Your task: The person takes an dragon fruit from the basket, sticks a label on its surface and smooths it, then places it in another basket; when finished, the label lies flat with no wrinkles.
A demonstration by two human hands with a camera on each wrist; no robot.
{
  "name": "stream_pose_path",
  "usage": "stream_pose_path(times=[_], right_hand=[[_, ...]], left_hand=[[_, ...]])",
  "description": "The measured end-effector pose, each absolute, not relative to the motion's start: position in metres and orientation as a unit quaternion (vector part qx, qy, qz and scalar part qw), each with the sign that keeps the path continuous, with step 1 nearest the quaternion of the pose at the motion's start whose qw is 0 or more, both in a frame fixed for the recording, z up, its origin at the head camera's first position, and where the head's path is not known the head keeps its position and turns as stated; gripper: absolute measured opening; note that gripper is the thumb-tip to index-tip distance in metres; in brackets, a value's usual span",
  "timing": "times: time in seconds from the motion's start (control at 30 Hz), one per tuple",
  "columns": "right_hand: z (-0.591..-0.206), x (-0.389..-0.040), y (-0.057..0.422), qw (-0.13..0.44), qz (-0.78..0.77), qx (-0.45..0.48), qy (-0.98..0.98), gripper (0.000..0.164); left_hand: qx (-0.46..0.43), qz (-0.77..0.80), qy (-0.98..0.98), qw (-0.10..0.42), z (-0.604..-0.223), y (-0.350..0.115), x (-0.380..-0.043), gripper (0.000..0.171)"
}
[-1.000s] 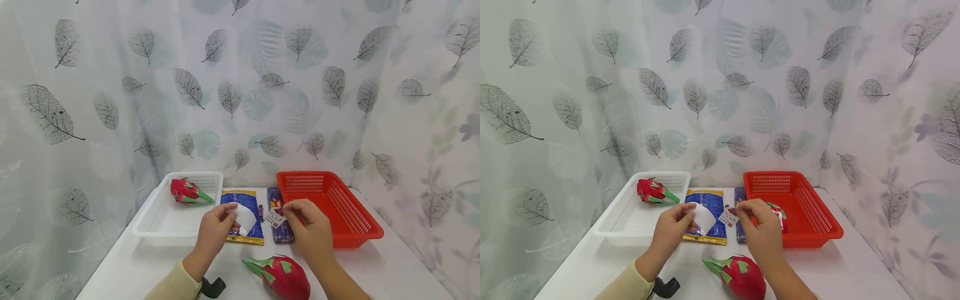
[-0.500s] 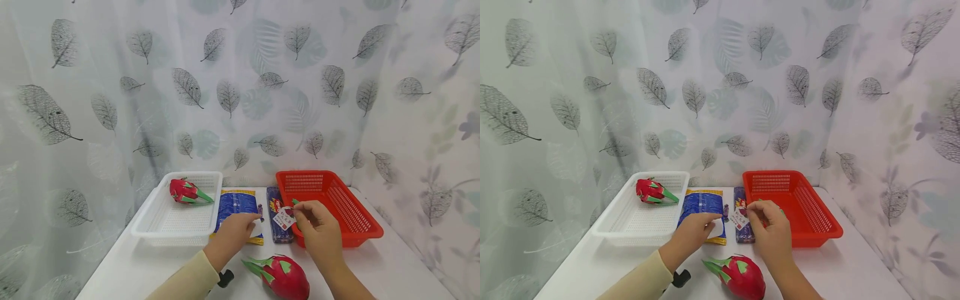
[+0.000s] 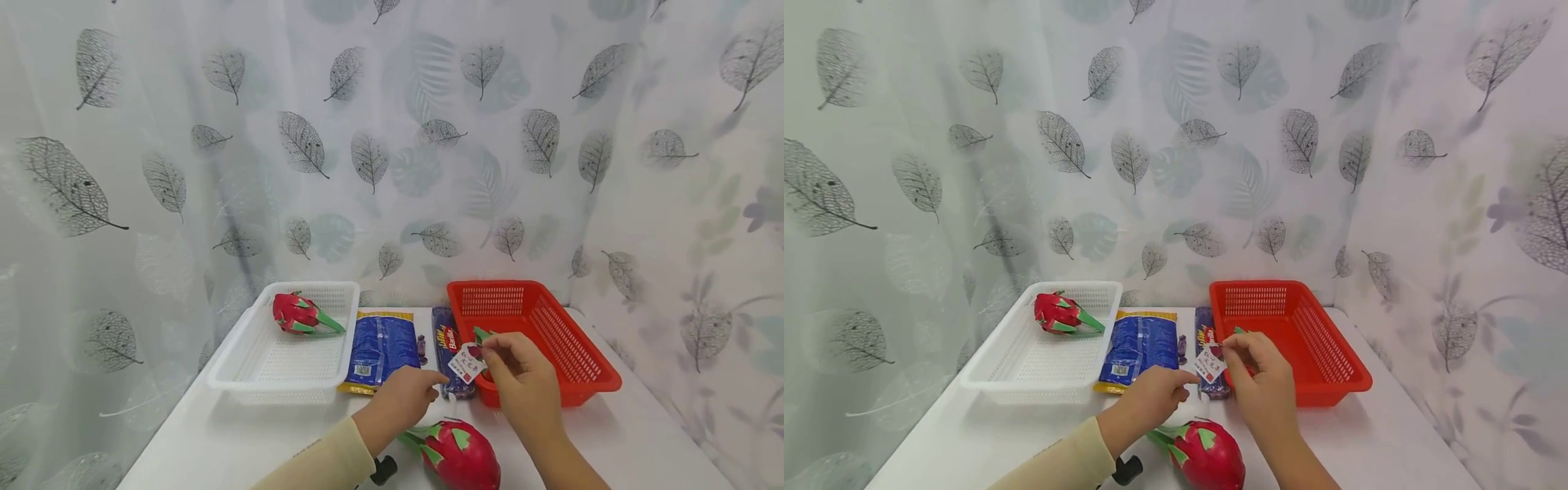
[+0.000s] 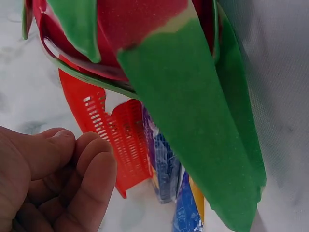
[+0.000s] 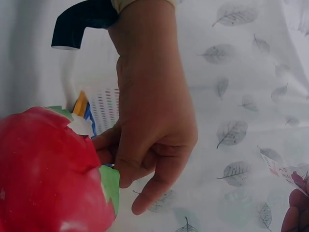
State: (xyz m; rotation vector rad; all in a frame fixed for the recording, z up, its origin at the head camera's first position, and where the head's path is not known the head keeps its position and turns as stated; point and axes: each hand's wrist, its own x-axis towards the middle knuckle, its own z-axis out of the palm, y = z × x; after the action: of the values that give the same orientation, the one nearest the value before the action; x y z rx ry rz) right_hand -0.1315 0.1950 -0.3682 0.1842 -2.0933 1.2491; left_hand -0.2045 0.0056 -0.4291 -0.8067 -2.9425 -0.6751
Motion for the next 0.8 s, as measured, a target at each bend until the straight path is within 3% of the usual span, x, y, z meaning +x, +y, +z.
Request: stream_pose_path(times=[0.33,0.57,0.8], right_hand=[[-0.367,-0.131,0.194,0.339,0.485,0.079,-0.802,0.011],[-0.364,-0.13,0.197,0.34,0.485,0.072,-0.803,0.01],[-0.364,-0.13,0.197,0.306,0.496,0.081,-0.808,0.015]], left_hand=[[-0.254,-0.206,-0.945,-0.009,-0.426,0.011,-0.19,0.027],[-0.297,-0.126,-0.945,-0.062,-0.431,0.025,-0.159,0.056],[-0.276,-0.154,-0.945,-0.082,-0.434,0.015,-0.155,0.06]])
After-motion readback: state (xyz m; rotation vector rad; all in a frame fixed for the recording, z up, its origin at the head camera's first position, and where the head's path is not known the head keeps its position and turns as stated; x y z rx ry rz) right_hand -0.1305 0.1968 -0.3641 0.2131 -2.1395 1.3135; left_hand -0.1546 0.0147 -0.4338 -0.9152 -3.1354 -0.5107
